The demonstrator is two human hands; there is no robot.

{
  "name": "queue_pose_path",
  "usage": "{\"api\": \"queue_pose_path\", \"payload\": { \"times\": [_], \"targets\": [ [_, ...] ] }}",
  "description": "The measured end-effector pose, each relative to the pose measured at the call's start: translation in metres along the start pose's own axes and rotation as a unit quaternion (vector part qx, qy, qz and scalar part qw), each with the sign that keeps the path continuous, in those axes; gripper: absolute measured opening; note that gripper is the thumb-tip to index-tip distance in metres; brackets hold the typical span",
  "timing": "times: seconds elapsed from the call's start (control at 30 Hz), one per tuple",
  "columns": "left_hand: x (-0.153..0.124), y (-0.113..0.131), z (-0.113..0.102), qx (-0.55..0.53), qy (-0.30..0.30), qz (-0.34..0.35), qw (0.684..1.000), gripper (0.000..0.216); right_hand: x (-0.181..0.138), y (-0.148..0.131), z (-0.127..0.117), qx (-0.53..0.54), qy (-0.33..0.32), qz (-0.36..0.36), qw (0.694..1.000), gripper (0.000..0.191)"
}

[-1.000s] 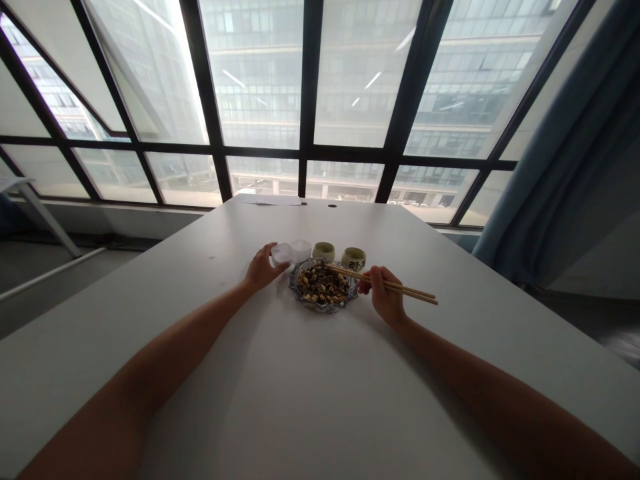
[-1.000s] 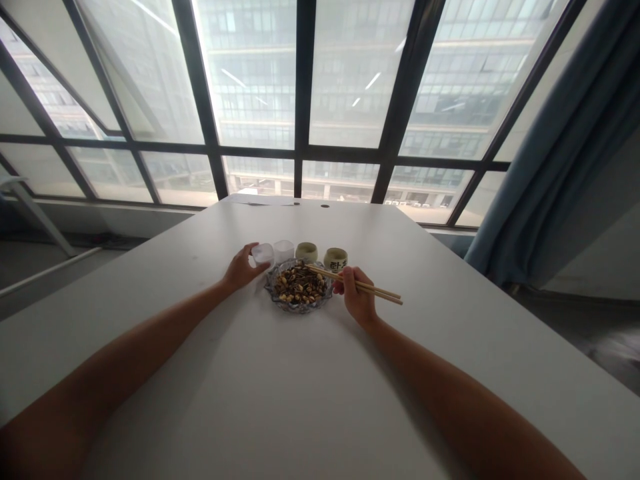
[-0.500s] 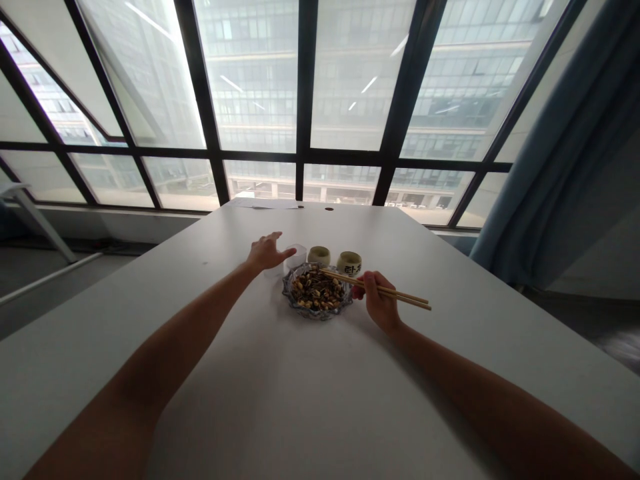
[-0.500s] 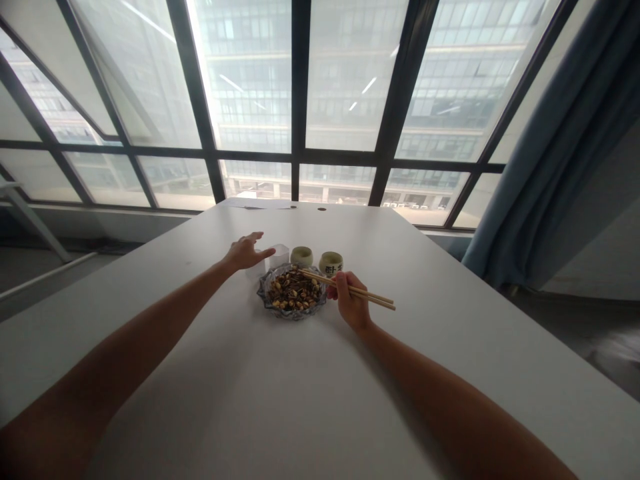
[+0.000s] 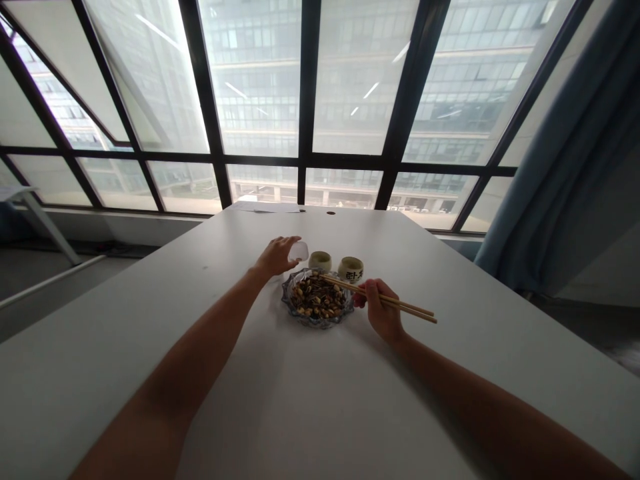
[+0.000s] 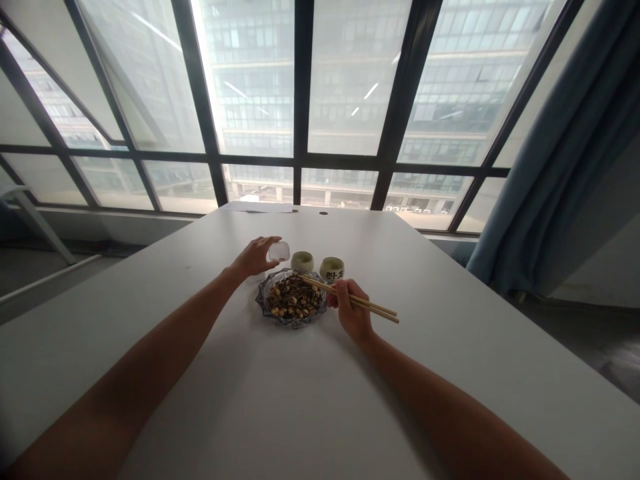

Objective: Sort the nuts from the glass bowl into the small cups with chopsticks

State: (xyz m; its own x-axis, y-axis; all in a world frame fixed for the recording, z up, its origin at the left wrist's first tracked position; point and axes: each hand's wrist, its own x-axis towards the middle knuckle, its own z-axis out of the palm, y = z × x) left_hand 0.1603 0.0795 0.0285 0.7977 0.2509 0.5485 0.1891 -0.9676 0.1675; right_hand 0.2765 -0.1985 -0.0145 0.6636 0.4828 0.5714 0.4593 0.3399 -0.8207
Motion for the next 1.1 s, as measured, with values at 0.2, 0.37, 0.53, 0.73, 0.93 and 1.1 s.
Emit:
{"api": "queue_pose_path", "payload": {
  "times": [0.2,0.37,0.53,0.73,0.93,1.1],
  "targets": [
    [-0.003,0.0,-0.005,0.012,-0.023,-0.007,1.0,0.068,0.0,0.001,0.0,0.011,0.001,-0.001,1.0,0.046],
    [0.006,0.002,-0.007,0.03,-0.118,-0.133,0.984,0.076,0.0,0.002,-0.001,0.013,-0.003,-0.005,1.0,0.045],
    [0.024,0.023,-0.005,0.026,-0.172,-0.134,0.976,0.075,0.0,0.003,0.0,0.017,-0.002,-0.002,1.0,0.046],
    [0.046,0.051,0.015,0.05,-0.235,-0.095,0.966,0.082,0.0,0.001,0.0,0.018,0.007,0.018,1.0,0.048],
    [0.056,0.047,0.031,0.023,-0.205,-0.113,0.972,0.086,0.0,-0.002,0.002,0.017,-0.001,0.016,1.0,0.049],
    [0.049,0.048,0.029,-0.026,-0.134,-0.089,0.987,0.094,0.0,-0.001,0.003,0.02,0.002,0.016,1.0,0.051]
  ]
}}
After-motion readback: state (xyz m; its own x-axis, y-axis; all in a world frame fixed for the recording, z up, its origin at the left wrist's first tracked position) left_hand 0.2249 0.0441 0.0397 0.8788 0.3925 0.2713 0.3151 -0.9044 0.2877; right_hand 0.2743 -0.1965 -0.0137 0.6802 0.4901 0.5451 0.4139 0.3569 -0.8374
